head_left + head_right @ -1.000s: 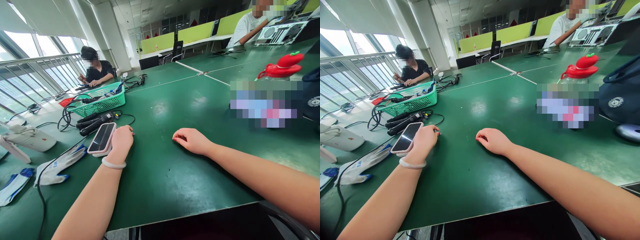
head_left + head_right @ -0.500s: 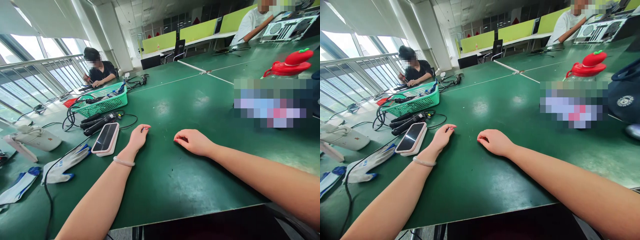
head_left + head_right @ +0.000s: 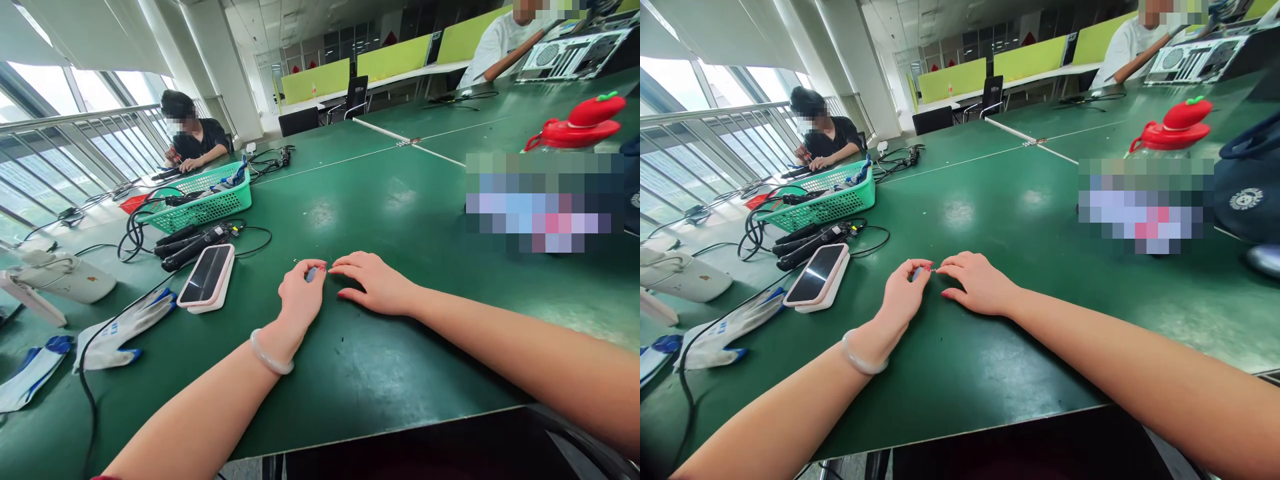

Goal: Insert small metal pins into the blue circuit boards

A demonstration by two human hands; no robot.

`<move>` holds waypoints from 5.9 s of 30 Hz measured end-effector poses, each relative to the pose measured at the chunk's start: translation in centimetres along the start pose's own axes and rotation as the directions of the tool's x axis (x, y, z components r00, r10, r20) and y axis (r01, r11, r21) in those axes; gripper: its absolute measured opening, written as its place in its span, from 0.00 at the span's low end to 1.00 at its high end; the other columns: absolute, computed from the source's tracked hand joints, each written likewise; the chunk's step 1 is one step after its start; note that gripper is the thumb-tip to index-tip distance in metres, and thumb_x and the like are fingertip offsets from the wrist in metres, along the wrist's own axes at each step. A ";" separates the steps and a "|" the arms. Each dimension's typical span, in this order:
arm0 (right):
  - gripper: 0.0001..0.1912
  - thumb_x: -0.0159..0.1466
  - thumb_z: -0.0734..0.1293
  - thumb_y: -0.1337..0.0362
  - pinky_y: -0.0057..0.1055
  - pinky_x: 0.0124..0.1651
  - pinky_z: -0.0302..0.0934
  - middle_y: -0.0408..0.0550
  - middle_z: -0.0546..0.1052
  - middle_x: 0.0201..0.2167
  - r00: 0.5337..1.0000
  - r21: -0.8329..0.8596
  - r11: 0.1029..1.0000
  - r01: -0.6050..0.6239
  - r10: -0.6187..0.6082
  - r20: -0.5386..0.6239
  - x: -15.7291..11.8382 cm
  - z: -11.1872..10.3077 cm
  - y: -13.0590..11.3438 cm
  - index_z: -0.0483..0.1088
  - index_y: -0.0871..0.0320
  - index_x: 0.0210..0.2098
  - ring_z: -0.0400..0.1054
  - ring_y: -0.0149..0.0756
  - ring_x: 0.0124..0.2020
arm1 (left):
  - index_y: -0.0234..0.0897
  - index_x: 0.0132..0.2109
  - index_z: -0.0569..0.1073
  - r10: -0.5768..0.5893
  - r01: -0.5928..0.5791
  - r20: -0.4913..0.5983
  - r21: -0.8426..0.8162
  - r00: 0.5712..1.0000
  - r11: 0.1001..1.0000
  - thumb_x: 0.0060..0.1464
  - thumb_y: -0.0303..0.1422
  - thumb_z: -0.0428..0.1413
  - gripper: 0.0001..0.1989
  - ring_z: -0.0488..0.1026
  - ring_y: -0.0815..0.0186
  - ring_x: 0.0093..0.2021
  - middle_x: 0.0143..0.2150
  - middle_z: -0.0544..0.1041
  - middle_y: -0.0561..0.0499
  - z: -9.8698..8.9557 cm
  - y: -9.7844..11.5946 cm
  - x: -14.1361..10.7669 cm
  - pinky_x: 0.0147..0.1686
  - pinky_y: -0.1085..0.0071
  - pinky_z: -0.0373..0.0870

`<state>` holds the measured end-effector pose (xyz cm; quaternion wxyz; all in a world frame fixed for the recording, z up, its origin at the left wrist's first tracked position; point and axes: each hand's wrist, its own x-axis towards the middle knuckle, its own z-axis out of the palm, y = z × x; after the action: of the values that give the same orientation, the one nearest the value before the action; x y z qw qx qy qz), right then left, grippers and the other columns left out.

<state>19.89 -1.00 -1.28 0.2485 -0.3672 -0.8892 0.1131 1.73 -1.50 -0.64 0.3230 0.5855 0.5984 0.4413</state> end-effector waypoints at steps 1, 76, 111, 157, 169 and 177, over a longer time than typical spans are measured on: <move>0.22 0.61 0.64 0.54 0.48 0.57 0.54 0.54 0.71 0.52 0.999 -0.005 1.000 0.018 -0.018 0.032 0.2 0.1 0.0 0.68 0.57 0.52 0.60 0.47 0.56 | 0.41 0.35 0.76 0.010 -0.010 0.021 -0.007 1.000 1.000 0.49 0.34 0.56 0.06 0.69 0.65 0.36 0.35 0.77 0.51 0.4 0.0 -0.2 0.41 0.68 0.62; 0.09 0.62 0.60 0.65 0.30 0.37 0.61 0.44 0.75 0.29 0.980 0.255 0.950 -0.180 0.194 -0.032 -0.4 -1.9 0.2 0.71 0.56 0.31 0.67 0.32 0.31 | 0.36 0.46 0.74 0.029 0.087 0.481 -0.217 0.876 0.972 0.51 0.24 0.54 0.14 0.75 0.68 0.35 0.39 0.78 0.47 0.4 0.2 0.4 0.41 0.67 0.72; 0.18 0.50 0.71 0.66 0.37 0.39 0.68 0.43 0.77 0.28 0.873 0.798 0.507 -0.326 0.486 0.047 -0.1 -1.2 -0.2 0.66 0.57 0.40 0.72 0.34 0.31 | 0.44 0.57 0.65 0.331 -0.458 0.366 0.350 0.870 0.817 0.52 0.31 0.56 0.24 0.72 0.64 0.41 0.33 0.78 0.56 0.0 1.5 -0.6 0.47 0.63 0.66; 0.09 0.58 0.65 0.59 0.32 0.36 0.61 0.41 0.77 0.28 0.918 0.202 0.896 -0.396 0.392 0.058 -0.6 -3.6 1.1 0.74 0.53 0.37 0.70 0.33 0.29 | 0.41 0.58 0.62 0.267 -0.352 0.249 0.425 0.931 0.834 0.56 0.29 0.47 0.22 0.66 0.68 0.25 0.22 0.66 0.57 -1.3 2.2 -1.0 0.30 0.70 0.64; 0.07 0.57 0.64 0.68 0.28 0.36 0.61 0.43 0.76 0.30 0.949 0.091 0.968 -0.235 0.208 0.238 -0.8 -3.1 1.0 0.75 0.55 0.28 0.69 0.32 0.32 | 0.33 0.43 0.70 -0.059 0.199 0.482 -0.243 0.874 0.949 0.53 0.25 0.51 0.10 0.74 0.72 0.30 0.26 0.73 0.53 0.1 2.0 -0.1 0.33 0.74 0.71; 0.06 0.61 0.64 0.65 0.31 0.38 0.60 0.45 0.75 0.30 0.976 -0.028 0.986 -0.164 0.166 0.143 -0.5 -2.1 0.9 0.73 0.56 0.30 0.67 0.35 0.34 | 0.35 0.42 0.71 -0.072 0.139 0.364 -0.161 0.928 0.977 0.52 0.28 0.53 0.09 0.76 0.66 0.37 0.25 0.75 0.52 -0.4 1.5 0.4 0.30 0.76 0.68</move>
<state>21.85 -0.71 -0.04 0.1699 -0.4325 -0.8722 0.1527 1.99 -1.28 0.95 0.5020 0.5905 0.5172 0.3631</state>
